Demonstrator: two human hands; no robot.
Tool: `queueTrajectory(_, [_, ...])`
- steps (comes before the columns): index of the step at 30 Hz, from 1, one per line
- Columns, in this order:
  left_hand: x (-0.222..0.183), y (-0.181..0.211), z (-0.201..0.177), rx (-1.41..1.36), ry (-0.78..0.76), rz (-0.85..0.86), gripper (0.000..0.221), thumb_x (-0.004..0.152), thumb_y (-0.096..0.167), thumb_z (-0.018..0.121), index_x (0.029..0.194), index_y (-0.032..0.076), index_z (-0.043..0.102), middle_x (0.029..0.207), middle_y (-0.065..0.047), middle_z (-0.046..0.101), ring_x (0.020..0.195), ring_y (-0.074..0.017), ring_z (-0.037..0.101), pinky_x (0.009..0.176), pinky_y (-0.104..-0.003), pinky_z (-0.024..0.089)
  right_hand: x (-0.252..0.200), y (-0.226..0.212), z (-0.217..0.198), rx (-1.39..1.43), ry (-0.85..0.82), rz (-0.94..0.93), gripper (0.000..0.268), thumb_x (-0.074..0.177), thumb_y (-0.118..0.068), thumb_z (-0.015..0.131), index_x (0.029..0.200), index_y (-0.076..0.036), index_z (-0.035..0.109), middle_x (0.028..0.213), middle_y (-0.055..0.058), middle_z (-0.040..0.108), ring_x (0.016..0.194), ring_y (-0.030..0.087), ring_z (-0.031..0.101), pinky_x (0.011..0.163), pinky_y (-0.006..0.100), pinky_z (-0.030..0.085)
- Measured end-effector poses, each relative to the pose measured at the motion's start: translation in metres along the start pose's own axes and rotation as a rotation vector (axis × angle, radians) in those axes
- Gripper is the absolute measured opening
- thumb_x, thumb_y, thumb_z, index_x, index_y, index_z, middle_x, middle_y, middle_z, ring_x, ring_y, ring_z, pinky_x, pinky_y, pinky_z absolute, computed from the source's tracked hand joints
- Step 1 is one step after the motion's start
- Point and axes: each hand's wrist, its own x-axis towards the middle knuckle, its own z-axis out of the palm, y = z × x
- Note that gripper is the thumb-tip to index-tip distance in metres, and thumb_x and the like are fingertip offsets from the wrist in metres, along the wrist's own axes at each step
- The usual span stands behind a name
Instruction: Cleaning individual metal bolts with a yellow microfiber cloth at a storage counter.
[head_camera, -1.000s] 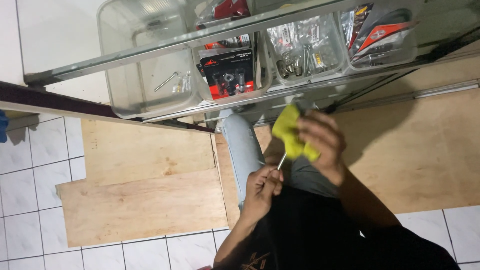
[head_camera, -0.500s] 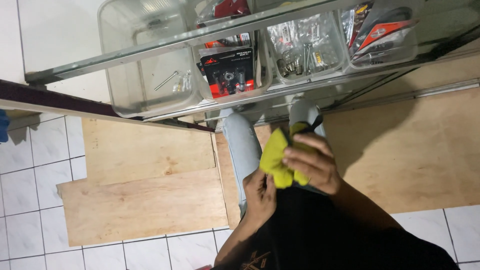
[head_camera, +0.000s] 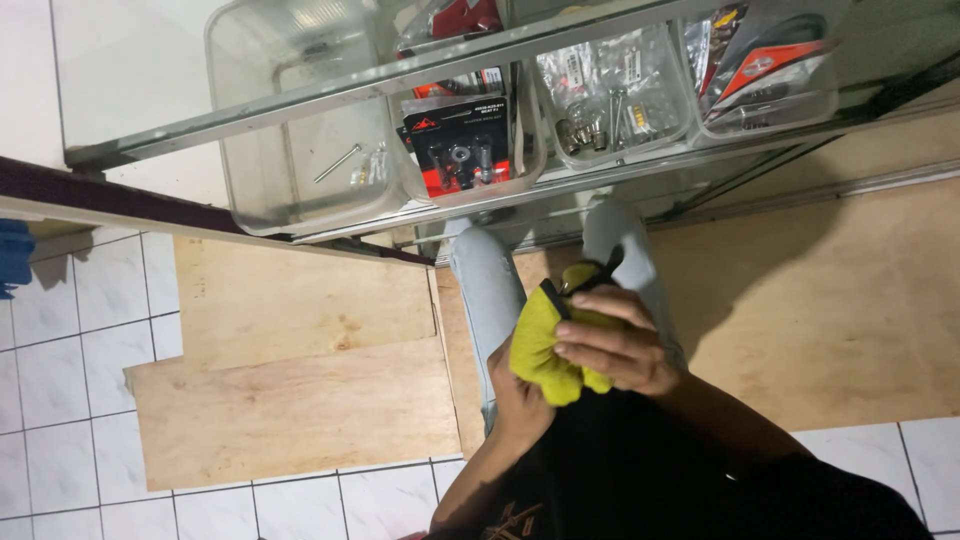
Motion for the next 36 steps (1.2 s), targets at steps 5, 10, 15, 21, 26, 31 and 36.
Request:
queueTrajectory(5, [0.0, -0.008, 0.001, -0.054, 0.078, 0.023, 0.028, 0.104, 0.016, 0.054, 0.087, 0.001, 0.071, 0.052, -0.007, 0.057, 0.046, -0.0179, 0.052, 0.051, -0.034, 0.05, -0.006, 0.022, -0.004, -0.02, 0.073, 0.052, 0.028, 0.105, -0.028, 0.059, 0.104, -0.01, 0.08, 0.12, 0.01, 0.076, 0.113, 0.045, 0.067, 0.101, 0.055, 0.053])
queueTrajectory(10, [-0.009, -0.005, 0.0, -0.12, 0.068, -0.091, 0.026, 0.105, 0.012, 0.053, 0.09, -0.001, 0.069, 0.052, -0.005, 0.053, 0.049, -0.0152, 0.047, 0.05, -0.032, 0.046, 0.01, 0.058, -0.021, -0.131, 0.243, 0.176, 0.018, 0.099, -0.018, 0.071, 0.104, -0.002, 0.076, 0.119, 0.021, 0.073, 0.111, 0.046, 0.067, 0.101, 0.054, 0.05])
queueTrajectory(15, [0.009, -0.016, -0.003, -0.407, -0.04, -0.09, 0.021, 0.101, 0.016, 0.061, 0.085, 0.002, 0.067, 0.056, 0.002, 0.056, 0.058, -0.0058, 0.046, 0.051, -0.029, 0.044, 0.031, 0.006, -0.03, 0.176, -0.046, -0.117, 0.032, 0.106, -0.027, 0.052, 0.112, -0.013, 0.08, 0.123, 0.013, 0.072, 0.115, 0.042, 0.066, 0.1, 0.055, 0.055])
queueTrajectory(21, [-0.01, -0.029, -0.007, -0.514, -0.187, -0.209, 0.034, 0.105, 0.008, 0.053, 0.075, -0.003, 0.063, 0.048, -0.002, 0.037, 0.043, -0.0097, 0.03, 0.044, -0.023, 0.037, -0.019, 0.029, -0.015, 0.076, -0.022, -0.037, 0.02, 0.1, -0.02, 0.065, 0.109, -0.012, 0.081, 0.126, 0.011, 0.073, 0.118, 0.048, 0.064, 0.098, 0.06, 0.053])
queueTrajectory(26, [-0.016, -0.031, -0.003, -0.542, -0.156, -0.353, 0.036, 0.11, 0.013, 0.044, 0.081, -0.002, 0.06, 0.049, -0.001, 0.041, 0.044, -0.0084, 0.033, 0.043, -0.022, 0.03, 0.017, 0.071, -0.019, -0.092, 0.222, 0.091, 0.02, 0.1, -0.016, 0.07, 0.093, 0.001, 0.074, 0.11, 0.022, 0.075, 0.096, 0.044, 0.069, 0.089, 0.052, 0.057])
queueTrajectory(31, [-0.007, -0.032, -0.003, -0.613, 0.009, -0.449, 0.03, 0.11, 0.014, 0.043, 0.091, -0.001, 0.061, 0.053, 0.001, 0.039, 0.047, -0.0067, 0.036, 0.048, -0.019, 0.03, 0.018, 0.034, -0.014, -0.031, 0.28, 0.028, 0.006, 0.094, -0.005, 0.076, 0.093, -0.001, 0.072, 0.105, 0.026, 0.073, 0.091, 0.045, 0.068, 0.082, 0.056, 0.057])
queueTrajectory(36, [-0.009, -0.035, -0.007, -0.621, -0.128, -0.4, 0.032, 0.107, 0.012, 0.047, 0.081, -0.001, 0.06, 0.05, -0.001, 0.041, 0.044, -0.0087, 0.035, 0.044, -0.021, 0.032, -0.01, 0.007, 0.015, 0.068, 0.116, -0.095, 0.014, 0.097, -0.025, 0.071, 0.103, -0.018, 0.081, 0.119, 0.005, 0.078, 0.108, 0.036, 0.07, 0.091, 0.05, 0.058])
